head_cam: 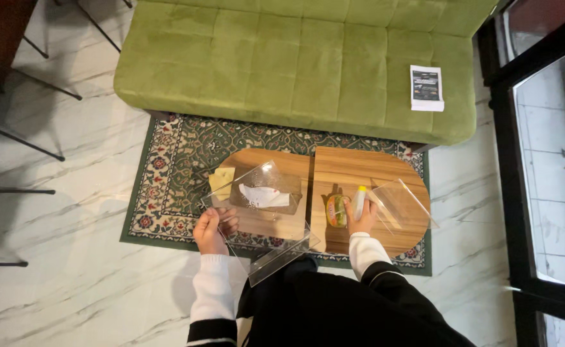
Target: The person cleans several acrylic sheets by spraying them with a liquid and wiping them with a paper towel.
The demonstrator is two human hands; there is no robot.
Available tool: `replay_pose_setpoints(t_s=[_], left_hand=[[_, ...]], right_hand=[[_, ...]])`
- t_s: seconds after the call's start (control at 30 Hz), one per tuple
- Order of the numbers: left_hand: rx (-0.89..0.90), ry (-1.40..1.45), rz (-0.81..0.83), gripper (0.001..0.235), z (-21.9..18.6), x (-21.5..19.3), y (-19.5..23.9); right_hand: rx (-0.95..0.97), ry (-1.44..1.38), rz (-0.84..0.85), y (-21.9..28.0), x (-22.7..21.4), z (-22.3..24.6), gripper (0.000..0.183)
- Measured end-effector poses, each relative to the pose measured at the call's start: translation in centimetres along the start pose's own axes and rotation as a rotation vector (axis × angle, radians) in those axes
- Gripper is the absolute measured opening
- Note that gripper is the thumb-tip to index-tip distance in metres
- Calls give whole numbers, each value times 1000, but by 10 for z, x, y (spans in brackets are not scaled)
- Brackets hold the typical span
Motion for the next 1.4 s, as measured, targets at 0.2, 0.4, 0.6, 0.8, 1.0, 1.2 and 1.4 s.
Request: replay_pose_setpoints(t_s=[0.2, 0.4, 0.6, 0.8, 1.0, 1.2, 1.4], left_hand=[[12, 15, 27, 28, -11, -12, -22], [-46, 51, -10, 33, -31, -10, -33], [-178, 133, 87, 54, -51, -37, -24], [-219, 370, 287, 76, -51, -62, 8], [-264, 315, 237, 74, -65, -77, 41], [-298, 329, 266, 73, -57, -87, 44], [-324, 328, 303, 76, -36, -70, 25]], right_hand=[[63, 42, 309, 11, -8, 14, 114], [42, 392, -35, 22, -39, 34, 85], [-76, -191, 192, 25, 26, 62, 42], [-188, 423, 1015, 51, 145, 66, 44], [65, 710, 1393, 55, 193, 55, 57], [146, 326, 1242, 16, 195, 51, 63], [337, 42, 1179, -21, 163, 58, 55]])
Point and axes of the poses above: each hand's wrist, its own y-axis away from the middle knuckle, its own x-axis out of the palm, z = x × y, the point moved 1 cm from there along -y, towards the middle knuckle, and after that the axes turned 13 degrees about -y, right-handed, at the moved point
